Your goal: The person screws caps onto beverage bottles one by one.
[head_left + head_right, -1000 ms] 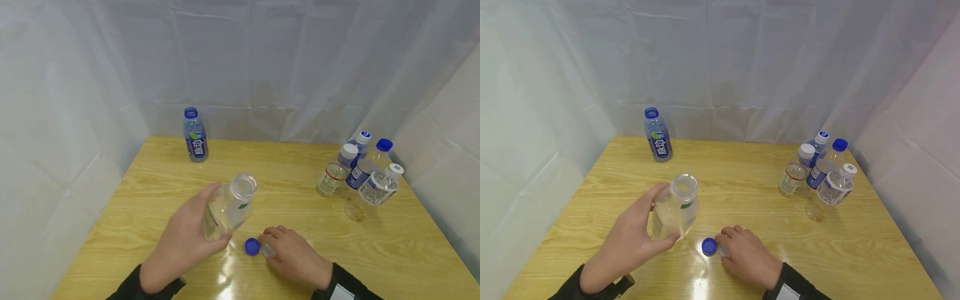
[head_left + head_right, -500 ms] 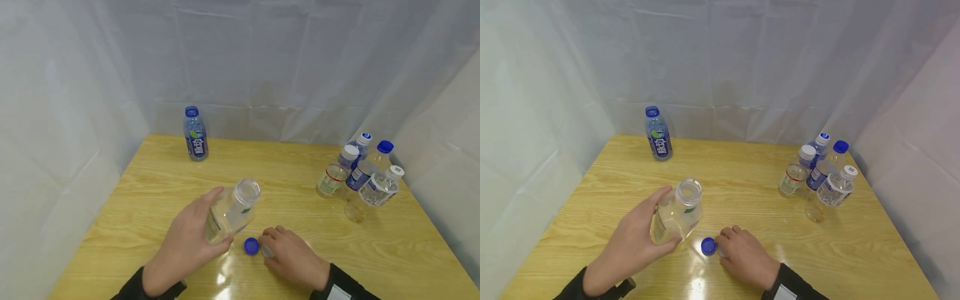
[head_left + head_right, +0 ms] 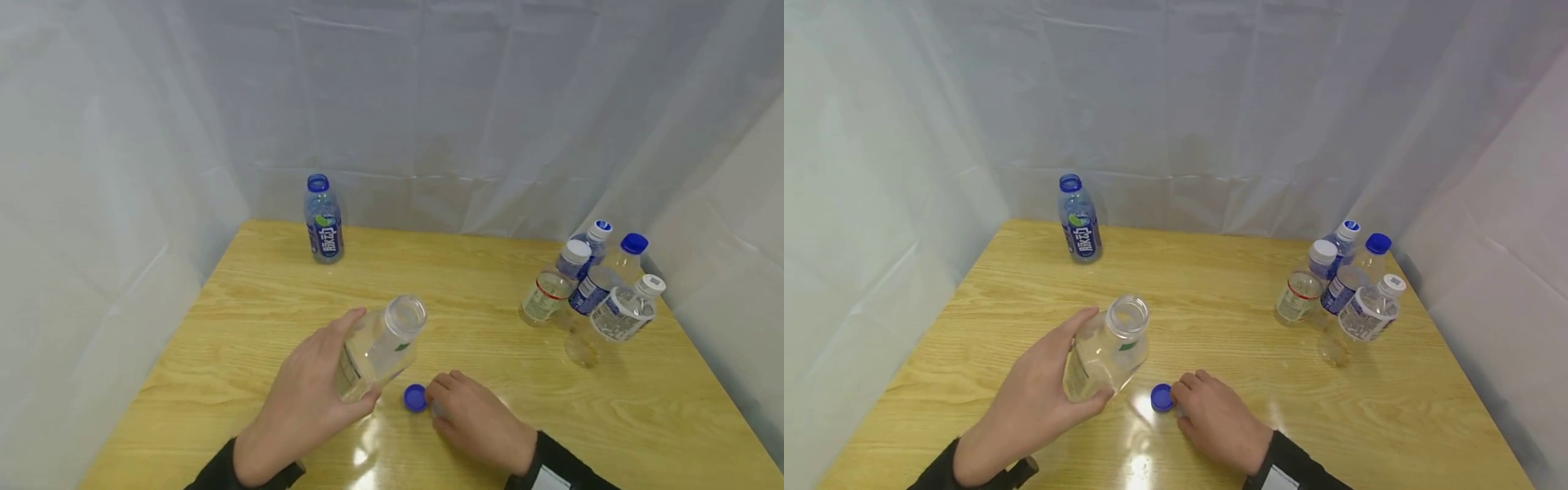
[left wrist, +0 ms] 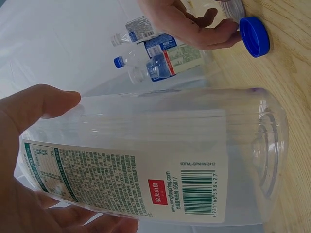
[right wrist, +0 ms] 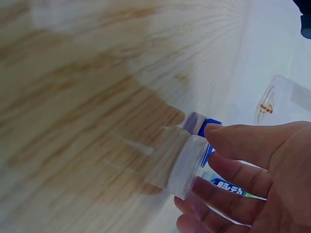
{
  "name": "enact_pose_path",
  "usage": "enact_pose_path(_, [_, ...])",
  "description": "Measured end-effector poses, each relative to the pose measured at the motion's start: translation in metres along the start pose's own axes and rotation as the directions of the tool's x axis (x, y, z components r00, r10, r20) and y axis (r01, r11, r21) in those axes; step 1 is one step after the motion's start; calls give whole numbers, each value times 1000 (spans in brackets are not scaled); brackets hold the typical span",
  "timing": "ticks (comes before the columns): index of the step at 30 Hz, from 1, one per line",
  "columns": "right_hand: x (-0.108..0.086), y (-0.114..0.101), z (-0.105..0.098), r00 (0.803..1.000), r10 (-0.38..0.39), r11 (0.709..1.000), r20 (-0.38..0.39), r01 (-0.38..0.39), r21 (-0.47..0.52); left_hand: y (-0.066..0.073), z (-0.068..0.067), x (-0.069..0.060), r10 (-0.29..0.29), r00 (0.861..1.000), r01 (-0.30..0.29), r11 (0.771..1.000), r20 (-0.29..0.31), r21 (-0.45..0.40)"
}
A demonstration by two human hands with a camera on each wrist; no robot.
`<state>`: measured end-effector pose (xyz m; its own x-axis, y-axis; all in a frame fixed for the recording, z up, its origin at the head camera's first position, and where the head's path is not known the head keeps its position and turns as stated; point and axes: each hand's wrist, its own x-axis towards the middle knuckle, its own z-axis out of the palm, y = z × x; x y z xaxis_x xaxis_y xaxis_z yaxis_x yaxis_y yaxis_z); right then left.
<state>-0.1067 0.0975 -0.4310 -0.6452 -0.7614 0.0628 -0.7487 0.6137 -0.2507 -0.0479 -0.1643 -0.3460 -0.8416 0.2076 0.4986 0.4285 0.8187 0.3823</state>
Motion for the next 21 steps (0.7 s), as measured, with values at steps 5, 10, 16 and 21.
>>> enact_pose_path(5, [-1, -1, 1, 999, 41, 999, -1, -41, 30, -1, 1, -1, 3, 1000, -3, 1000, -1, 8])
enact_pose_path(10, [-6, -2, -1, 997, 78, 996, -19, -77, 43, -1, 2, -3, 4, 1000, -4, 1000, -1, 22])
enact_pose_path(16, [-10, -2, -10, 992, 106, 994, -72, -103, 36, 0, 3, -3, 5, 1000, -5, 999, 1, 36])
enact_pose_path(21, [-11, -2, -23, 984, 94, 996, -149, -93, 19, 1, 4, -4, 10, 1000, -10, 999, -1, 41])
